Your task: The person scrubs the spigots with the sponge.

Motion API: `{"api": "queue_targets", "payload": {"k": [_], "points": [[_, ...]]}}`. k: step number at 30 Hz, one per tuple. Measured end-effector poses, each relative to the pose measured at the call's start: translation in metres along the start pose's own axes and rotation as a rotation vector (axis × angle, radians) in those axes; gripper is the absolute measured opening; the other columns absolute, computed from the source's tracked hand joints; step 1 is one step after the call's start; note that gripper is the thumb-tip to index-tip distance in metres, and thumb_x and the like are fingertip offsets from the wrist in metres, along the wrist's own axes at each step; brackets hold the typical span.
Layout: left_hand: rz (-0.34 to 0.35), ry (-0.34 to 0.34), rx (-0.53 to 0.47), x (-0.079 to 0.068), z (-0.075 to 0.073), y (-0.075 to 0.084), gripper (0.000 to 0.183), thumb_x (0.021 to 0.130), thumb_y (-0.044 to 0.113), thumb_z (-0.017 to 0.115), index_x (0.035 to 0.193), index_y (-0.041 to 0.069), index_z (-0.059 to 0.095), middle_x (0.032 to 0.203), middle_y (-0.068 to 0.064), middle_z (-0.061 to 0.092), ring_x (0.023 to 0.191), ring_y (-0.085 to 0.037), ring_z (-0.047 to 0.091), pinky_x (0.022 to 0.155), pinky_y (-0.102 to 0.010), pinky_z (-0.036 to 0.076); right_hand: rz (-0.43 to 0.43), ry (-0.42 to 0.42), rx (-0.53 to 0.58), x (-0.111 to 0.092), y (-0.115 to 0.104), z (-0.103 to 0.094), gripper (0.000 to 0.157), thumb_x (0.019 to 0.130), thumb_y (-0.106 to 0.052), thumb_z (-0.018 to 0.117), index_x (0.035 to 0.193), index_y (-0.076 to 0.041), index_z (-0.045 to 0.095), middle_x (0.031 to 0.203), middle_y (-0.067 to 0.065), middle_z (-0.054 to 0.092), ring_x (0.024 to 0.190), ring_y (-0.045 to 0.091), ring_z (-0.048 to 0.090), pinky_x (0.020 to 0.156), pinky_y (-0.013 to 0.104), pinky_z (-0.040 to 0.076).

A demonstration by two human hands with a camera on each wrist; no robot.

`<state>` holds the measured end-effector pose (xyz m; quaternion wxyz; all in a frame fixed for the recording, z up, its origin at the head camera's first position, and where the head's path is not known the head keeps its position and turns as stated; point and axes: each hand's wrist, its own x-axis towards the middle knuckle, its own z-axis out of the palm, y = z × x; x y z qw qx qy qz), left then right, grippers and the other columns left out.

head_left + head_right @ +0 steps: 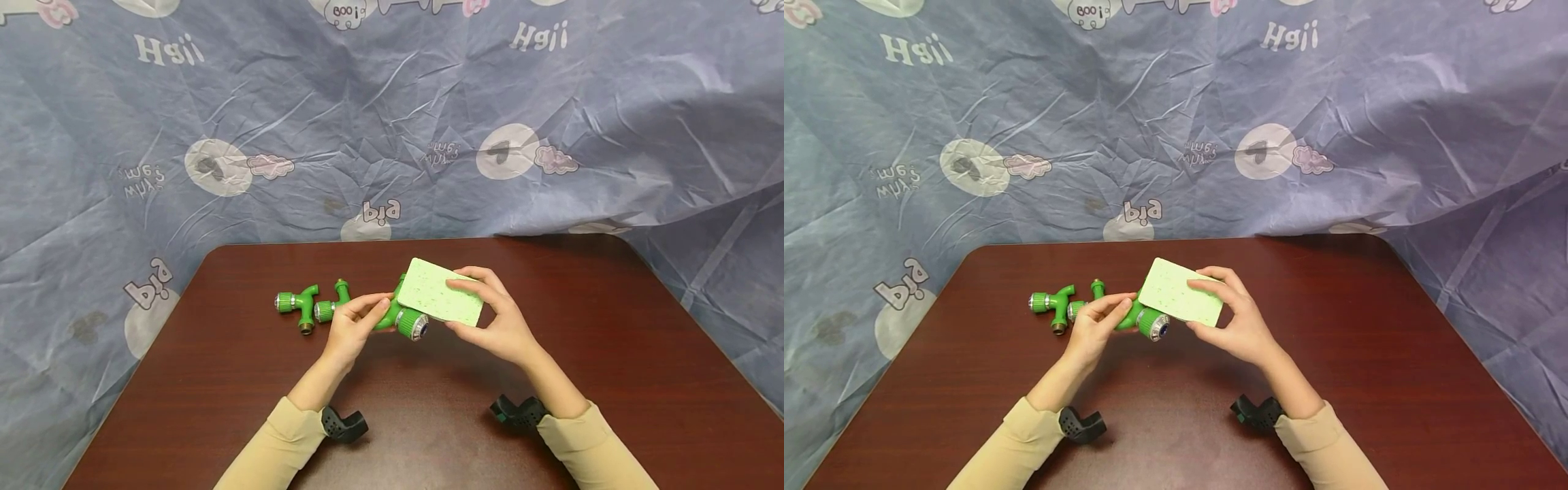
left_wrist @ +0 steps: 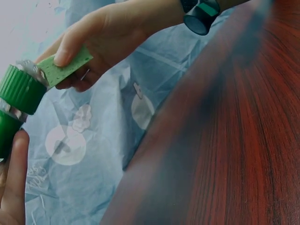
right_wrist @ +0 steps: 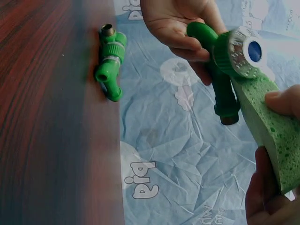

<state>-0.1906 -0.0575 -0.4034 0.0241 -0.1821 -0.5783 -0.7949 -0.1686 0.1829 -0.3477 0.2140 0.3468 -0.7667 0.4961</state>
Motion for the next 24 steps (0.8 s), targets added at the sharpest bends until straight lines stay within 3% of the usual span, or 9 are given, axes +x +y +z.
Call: {"api": "queue_targets", "payload": {"k": [4,7,12,19,24], "points": [[-0.012,-0.073,0.054,-0.0018,-0.0007,0.0005,0.056,0.069,-0.009,0.077,0.120,-0.011,0.056,0.101,-0.002,0.067,0.088,-0.012,0.062,0.073,-0.026,0.054,0.030,0.011,-0.008,-0.0007,-0.0011,0.0017,0.053,0.062,0.013,0.078,0.111,0.008,0.060,0.121,0.022,0.048,0.113,0.021,0.045,0.089,0.022,0.037],[-0.010,-0.085,0.108,-0.0027,0.0005,0.0012,0.064,0.061,-0.012,0.080,0.121,-0.007,0.058,0.102,-0.002,0.067,0.093,-0.011,0.061,0.072,-0.019,0.050,0.025,0.015,-0.018,-0.0005,-0.0020,0.0019,0.053,0.062,0.013,0.079,0.111,0.008,0.060,0.121,0.022,0.048,0.113,0.022,0.045,0.091,0.022,0.037],[-0.020,-0.065,0.072,-0.0030,0.0019,0.0004,0.058,0.066,-0.013,0.076,0.121,-0.008,0.057,0.099,-0.002,0.067,0.087,-0.010,0.063,0.072,-0.022,0.053,0.028,0.028,-0.025,-0.0002,-0.0028,0.0033,0.054,0.062,0.013,0.079,0.112,0.008,0.059,0.121,0.023,0.048,0.114,0.022,0.044,0.090,0.021,0.037],[-0.036,-0.044,-0.096,-0.0011,0.0013,-0.0013,0.047,0.078,-0.014,0.066,0.122,-0.015,0.050,0.100,-0.007,0.064,0.078,-0.018,0.068,0.074,-0.040,0.056,0.097,0.056,-0.050,-0.0005,-0.0031,0.0043,0.054,0.066,0.012,0.077,0.116,0.007,0.059,0.124,0.022,0.047,0.114,0.018,0.044,0.087,0.020,0.037],[-0.020,0.061,-0.175,0.0003,-0.0002,0.0013,0.028,0.085,-0.006,0.063,0.113,-0.004,0.057,0.094,-0.010,0.065,0.074,-0.021,0.069,0.071,-0.040,0.057,0.121,0.062,-0.060,-0.0005,-0.0020,0.0019,0.054,0.065,0.014,0.077,0.116,0.007,0.059,0.125,0.021,0.047,0.112,0.017,0.044,0.085,0.018,0.038]]}}
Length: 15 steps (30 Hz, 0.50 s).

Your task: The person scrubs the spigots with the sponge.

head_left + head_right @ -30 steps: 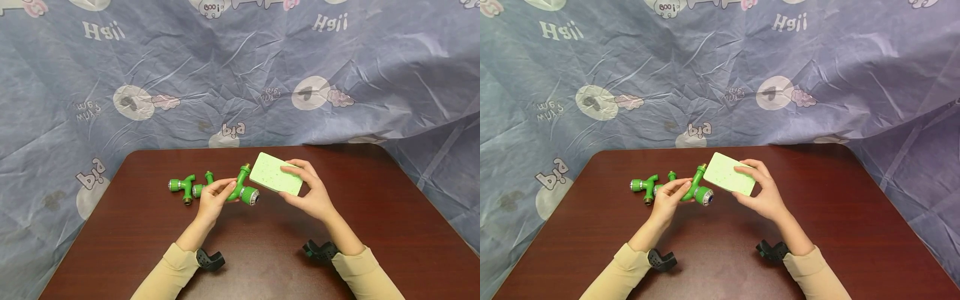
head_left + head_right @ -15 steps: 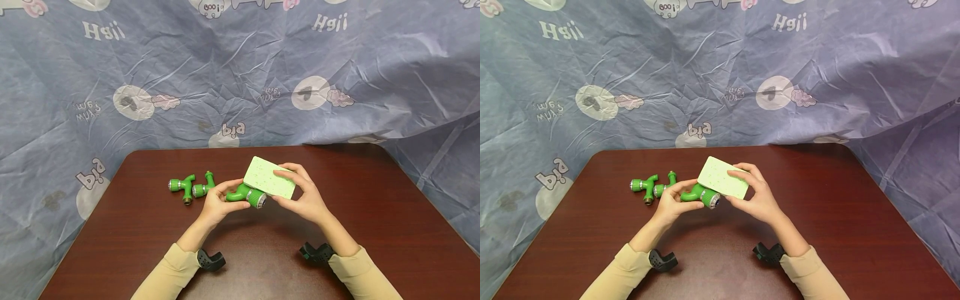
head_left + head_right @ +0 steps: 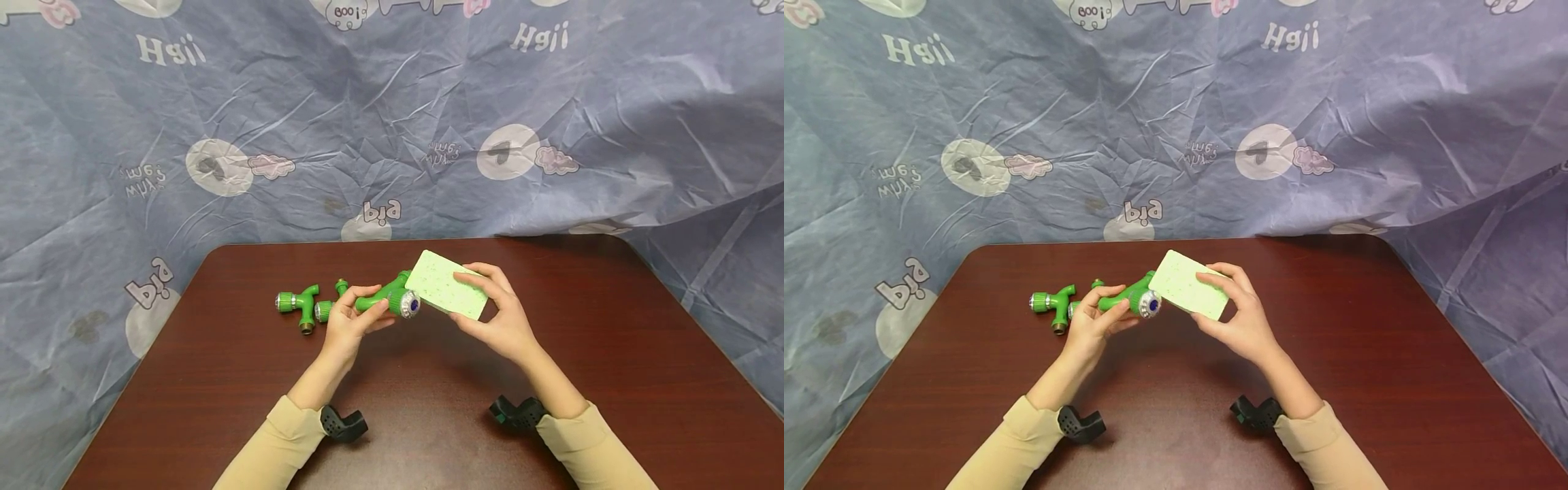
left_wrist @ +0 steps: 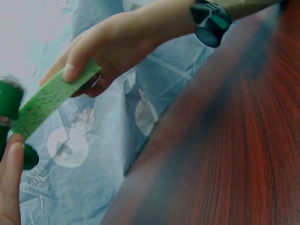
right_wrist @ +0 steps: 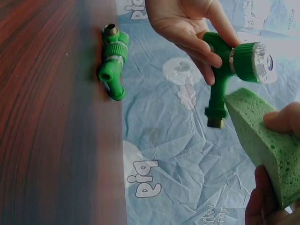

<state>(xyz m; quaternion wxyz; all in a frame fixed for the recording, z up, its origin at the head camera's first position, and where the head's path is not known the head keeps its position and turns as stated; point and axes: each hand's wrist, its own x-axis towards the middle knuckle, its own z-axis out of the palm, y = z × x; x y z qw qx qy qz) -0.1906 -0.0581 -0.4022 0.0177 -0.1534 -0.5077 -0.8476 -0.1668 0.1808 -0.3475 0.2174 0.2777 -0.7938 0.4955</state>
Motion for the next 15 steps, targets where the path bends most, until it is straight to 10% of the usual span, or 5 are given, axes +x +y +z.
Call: {"api": "queue_targets", "payload": {"k": [15], "points": [[0.067,0.007,0.198,0.0030,-0.0067,-0.0053,0.006,0.093,0.008,0.059,0.093,0.002,0.061,0.078,-0.012,0.069,0.063,-0.023,0.069,0.059,-0.040,0.057,-0.014,-0.077,0.086,-0.0012,-0.0010,0.0014,0.052,0.066,0.013,0.076,0.115,0.009,0.059,0.123,0.022,0.048,0.113,0.021,0.044,0.087,0.021,0.039]]}}
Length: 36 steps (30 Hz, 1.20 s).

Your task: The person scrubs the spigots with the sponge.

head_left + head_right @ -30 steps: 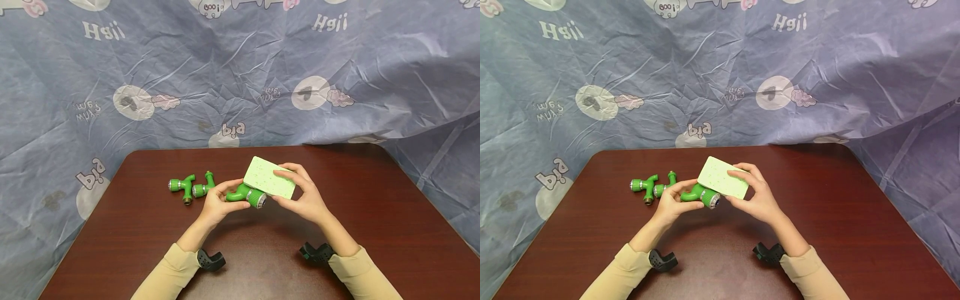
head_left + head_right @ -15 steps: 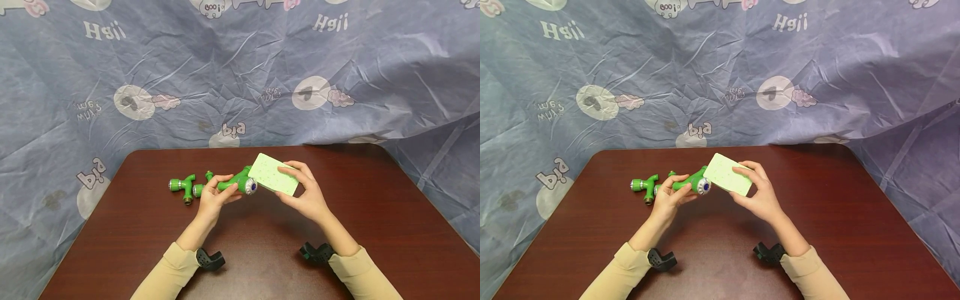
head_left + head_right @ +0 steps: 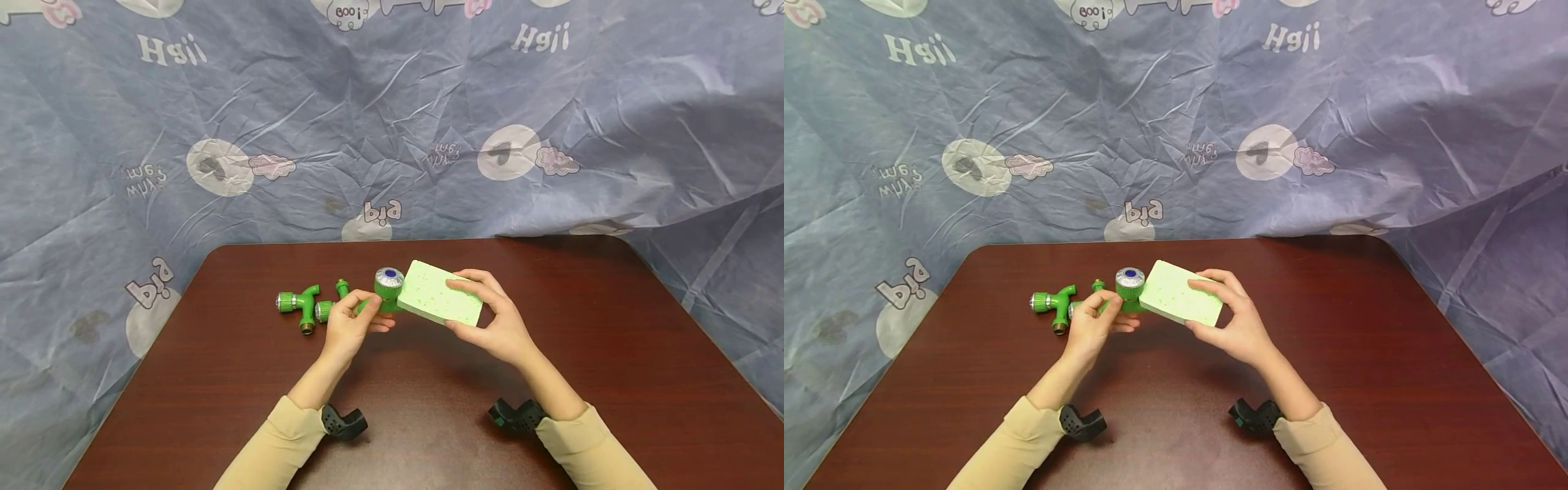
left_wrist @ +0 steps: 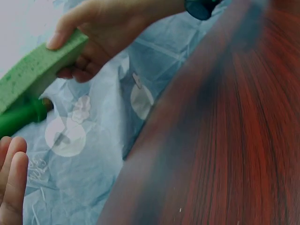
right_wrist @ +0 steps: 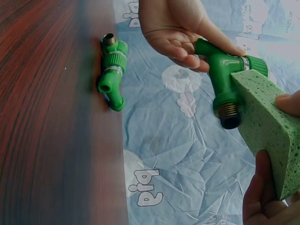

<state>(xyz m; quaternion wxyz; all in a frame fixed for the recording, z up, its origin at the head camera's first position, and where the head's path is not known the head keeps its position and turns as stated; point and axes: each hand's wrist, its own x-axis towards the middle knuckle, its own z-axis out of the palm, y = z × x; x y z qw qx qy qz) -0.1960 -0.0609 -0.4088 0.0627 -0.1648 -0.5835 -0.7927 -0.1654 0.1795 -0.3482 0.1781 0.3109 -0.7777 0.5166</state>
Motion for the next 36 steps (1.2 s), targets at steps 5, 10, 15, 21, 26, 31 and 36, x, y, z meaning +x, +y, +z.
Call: {"api": "queue_targets", "payload": {"k": [5,10,15,21,26,31,36], "points": [[0.039,0.033,0.048,0.000,-0.002,0.000,0.014,0.081,-0.008,0.067,0.095,-0.009,0.065,0.082,0.001,0.069,0.068,-0.020,0.069,0.064,-0.043,0.057,0.000,-0.018,0.028,0.000,0.000,0.000,0.052,0.067,0.014,0.075,0.115,0.009,0.058,0.123,0.024,0.047,0.112,0.023,0.044,0.086,0.021,0.039],[0.026,0.029,0.109,0.000,-0.003,0.003,0.031,0.073,-0.011,0.073,0.103,-0.013,0.064,0.091,0.000,0.071,0.079,-0.015,0.068,0.068,-0.032,0.057,0.003,-0.039,0.019,0.001,0.000,-0.002,0.052,0.067,0.013,0.076,0.115,0.009,0.059,0.123,0.023,0.047,0.112,0.024,0.045,0.086,0.022,0.039],[0.039,-0.006,0.136,0.000,-0.002,0.005,0.036,0.071,-0.012,0.074,0.105,-0.014,0.062,0.094,-0.005,0.070,0.082,-0.015,0.068,0.069,-0.026,0.056,0.007,-0.036,0.042,0.001,0.003,-0.010,0.052,0.067,0.015,0.074,0.116,0.009,0.058,0.124,0.023,0.047,0.113,0.021,0.045,0.085,0.022,0.039],[0.047,-0.010,0.169,-0.002,0.002,0.003,0.034,0.070,-0.013,0.075,0.102,-0.014,0.062,0.093,-0.010,0.070,0.082,-0.011,0.068,0.069,-0.025,0.056,0.060,0.042,0.189,-0.002,0.019,-0.015,0.054,0.072,0.018,0.067,0.123,0.007,0.055,0.130,0.015,0.043,0.110,0.018,0.046,0.071,0.017,0.048],[0.069,-0.042,0.193,-0.003,0.004,-0.002,0.034,0.068,-0.012,0.076,0.100,-0.013,0.064,0.095,-0.021,0.068,0.083,-0.011,0.067,0.071,-0.027,0.055,0.046,0.036,0.242,-0.005,0.017,-0.004,0.053,0.075,0.014,0.067,0.126,0.006,0.053,0.133,0.013,0.041,0.111,0.022,0.046,0.070,0.019,0.050],[0.076,-0.064,0.196,-0.005,0.005,-0.004,0.034,0.068,-0.014,0.076,0.099,-0.013,0.064,0.095,-0.018,0.069,0.084,-0.012,0.067,0.073,-0.029,0.056,0.017,0.013,0.206,-0.007,0.010,0.007,0.056,0.073,0.015,0.069,0.126,0.004,0.054,0.133,0.014,0.041,0.115,0.022,0.044,0.076,0.020,0.048],[0.069,-0.070,0.218,-0.005,0.007,-0.004,0.034,0.066,-0.019,0.074,0.098,-0.015,0.063,0.093,-0.019,0.069,0.084,-0.013,0.067,0.072,-0.031,0.056,0.036,0.021,0.155,-0.006,0.006,0.012,0.058,0.071,0.017,0.071,0.125,0.005,0.055,0.132,0.015,0.042,0.116,0.018,0.045,0.082,0.019,0.045]]}}
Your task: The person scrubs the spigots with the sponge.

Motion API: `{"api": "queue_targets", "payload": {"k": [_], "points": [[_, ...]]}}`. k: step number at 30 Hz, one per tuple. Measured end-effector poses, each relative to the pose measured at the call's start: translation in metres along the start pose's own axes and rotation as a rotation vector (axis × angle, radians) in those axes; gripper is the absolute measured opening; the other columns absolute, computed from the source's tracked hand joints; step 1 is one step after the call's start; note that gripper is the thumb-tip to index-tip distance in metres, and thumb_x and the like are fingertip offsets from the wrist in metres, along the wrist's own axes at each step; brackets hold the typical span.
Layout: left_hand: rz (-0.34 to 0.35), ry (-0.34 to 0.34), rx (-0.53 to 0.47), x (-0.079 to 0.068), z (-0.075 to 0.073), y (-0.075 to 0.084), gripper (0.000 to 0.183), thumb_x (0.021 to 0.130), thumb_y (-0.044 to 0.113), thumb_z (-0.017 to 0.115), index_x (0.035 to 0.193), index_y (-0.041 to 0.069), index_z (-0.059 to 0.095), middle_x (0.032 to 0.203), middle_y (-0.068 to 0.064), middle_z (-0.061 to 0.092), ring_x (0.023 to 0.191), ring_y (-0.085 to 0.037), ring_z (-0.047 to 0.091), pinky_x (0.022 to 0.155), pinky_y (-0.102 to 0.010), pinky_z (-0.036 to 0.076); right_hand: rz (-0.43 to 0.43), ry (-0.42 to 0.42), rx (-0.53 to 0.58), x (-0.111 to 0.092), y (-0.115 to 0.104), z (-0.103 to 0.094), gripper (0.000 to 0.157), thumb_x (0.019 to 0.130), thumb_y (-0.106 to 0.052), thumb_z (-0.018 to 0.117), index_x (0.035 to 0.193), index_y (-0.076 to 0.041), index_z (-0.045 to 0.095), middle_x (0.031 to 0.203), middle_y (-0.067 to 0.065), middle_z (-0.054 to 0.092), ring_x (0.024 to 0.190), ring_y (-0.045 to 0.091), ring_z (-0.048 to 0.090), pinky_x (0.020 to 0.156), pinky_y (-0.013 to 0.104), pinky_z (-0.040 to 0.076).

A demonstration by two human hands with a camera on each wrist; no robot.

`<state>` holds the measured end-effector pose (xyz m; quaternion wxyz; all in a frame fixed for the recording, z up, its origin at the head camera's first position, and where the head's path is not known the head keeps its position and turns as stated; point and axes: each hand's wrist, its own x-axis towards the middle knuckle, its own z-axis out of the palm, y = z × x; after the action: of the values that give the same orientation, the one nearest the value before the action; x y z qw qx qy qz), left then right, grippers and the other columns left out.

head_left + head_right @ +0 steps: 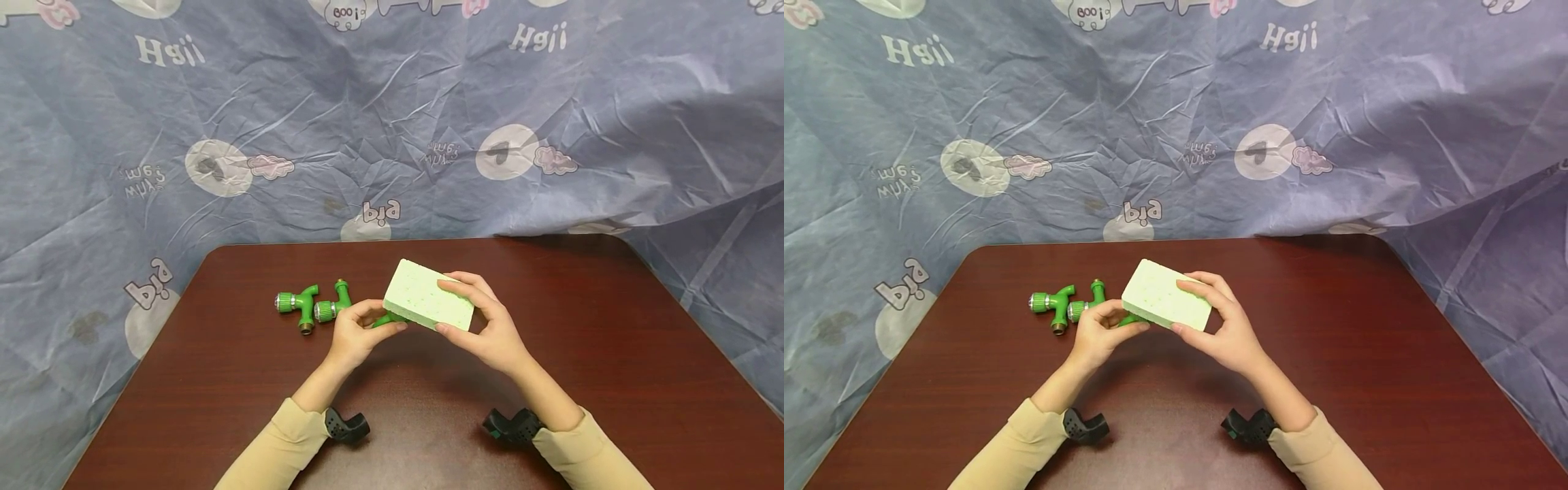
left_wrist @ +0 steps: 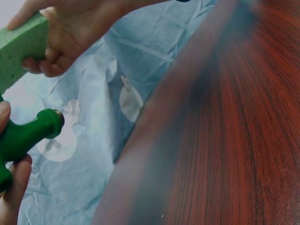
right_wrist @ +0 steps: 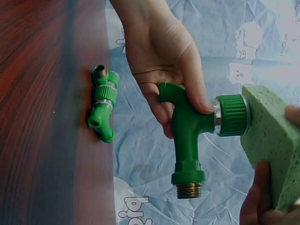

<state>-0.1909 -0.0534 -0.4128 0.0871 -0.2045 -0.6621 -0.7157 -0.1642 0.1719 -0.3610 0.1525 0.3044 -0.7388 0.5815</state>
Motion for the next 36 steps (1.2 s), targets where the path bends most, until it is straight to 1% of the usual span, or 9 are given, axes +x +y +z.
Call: {"api": "queue_targets", "payload": {"k": [3,7,10,14,21,25,29,33,36], "points": [[-0.011,0.007,-0.003,0.000,0.000,0.001,0.033,0.065,-0.021,0.073,0.096,-0.017,0.062,0.090,-0.010,0.070,0.082,-0.009,0.067,0.072,-0.031,0.056,0.002,0.092,-0.087,0.003,-0.009,-0.001,0.055,0.072,0.015,0.071,0.123,0.007,0.055,0.129,0.020,0.043,0.112,0.013,0.045,0.080,0.016,0.042],[-0.019,0.021,-0.019,-0.001,0.000,0.001,0.032,0.066,-0.019,0.074,0.095,-0.016,0.062,0.088,0.005,0.069,0.082,-0.006,0.066,0.070,-0.026,0.055,-0.003,0.188,-0.066,0.006,-0.012,-0.006,0.053,0.073,0.016,0.068,0.124,0.010,0.053,0.128,0.024,0.043,0.107,0.012,0.047,0.074,0.014,0.042],[-0.011,0.031,-0.020,-0.001,-0.001,0.000,0.032,0.066,-0.016,0.076,0.095,-0.014,0.063,0.088,0.005,0.070,0.082,-0.008,0.067,0.069,-0.025,0.055,-0.039,0.112,0.008,0.004,-0.001,-0.009,0.058,0.070,0.020,0.068,0.125,0.008,0.053,0.130,0.021,0.042,0.110,0.017,0.047,0.073,0.016,0.045],[0.017,0.023,-0.024,-0.001,-0.001,0.000,0.032,0.067,-0.014,0.076,0.096,-0.014,0.063,0.091,-0.007,0.071,0.082,-0.012,0.068,0.069,-0.028,0.056,-0.103,-0.008,0.008,0.001,0.009,-0.006,0.063,0.066,0.021,0.071,0.124,0.006,0.054,0.131,0.022,0.042,0.114,0.021,0.045,0.076,0.020,0.045],[-0.001,0.032,-0.017,0.000,-0.001,0.001,0.031,0.066,-0.014,0.077,0.094,-0.014,0.064,0.090,-0.010,0.070,0.081,-0.009,0.067,0.069,-0.026,0.056,-0.049,0.085,-0.003,0.004,-0.004,-0.005,0.055,0.068,0.023,0.066,0.121,0.013,0.053,0.128,0.026,0.042,0.111,0.014,0.047,0.073,0.015,0.046],[-0.025,0.027,-0.030,-0.001,-0.001,0.002,0.031,0.067,-0.017,0.075,0.095,-0.015,0.062,0.090,-0.007,0.070,0.081,-0.009,0.067,0.068,-0.026,0.056,-0.109,0.011,0.027,0.005,-0.016,-0.005,0.057,0.066,0.023,0.067,0.120,0.012,0.054,0.125,0.027,0.043,0.111,0.018,0.046,0.074,0.018,0.045],[-0.025,0.017,-0.020,-0.001,0.000,0.007,0.030,0.068,-0.019,0.072,0.096,-0.017,0.062,0.092,-0.017,0.069,0.080,-0.010,0.067,0.067,-0.027,0.056,-0.138,-0.039,0.034,0.005,-0.017,-0.003,0.057,0.065,0.024,0.068,0.119,0.011,0.054,0.124,0.028,0.043,0.111,0.020,0.047,0.077,0.021,0.044],[-0.018,0.022,0.006,-0.001,0.003,0.020,0.028,0.068,-0.018,0.073,0.095,-0.018,0.062,0.093,-0.029,0.065,0.079,-0.009,0.067,0.067,-0.026,0.055,-0.086,0.035,-0.012,0.006,-0.013,-0.005,0.054,0.067,0.023,0.068,0.119,0.014,0.053,0.124,0.029,0.043,0.111,0.016,0.046,0.078,0.018,0.043],[-0.029,0.039,0.016,-0.001,0.004,0.026,0.028,0.069,-0.018,0.073,0.095,-0.018,0.061,0.092,-0.028,0.066,0.079,-0.010,0.067,0.067,-0.024,0.055,-0.046,0.088,-0.031,0.007,-0.011,-0.009,0.053,0.068,0.022,0.067,0.119,0.015,0.053,0.125,0.029,0.042,0.110,0.014,0.047,0.075,0.016,0.044]]}}
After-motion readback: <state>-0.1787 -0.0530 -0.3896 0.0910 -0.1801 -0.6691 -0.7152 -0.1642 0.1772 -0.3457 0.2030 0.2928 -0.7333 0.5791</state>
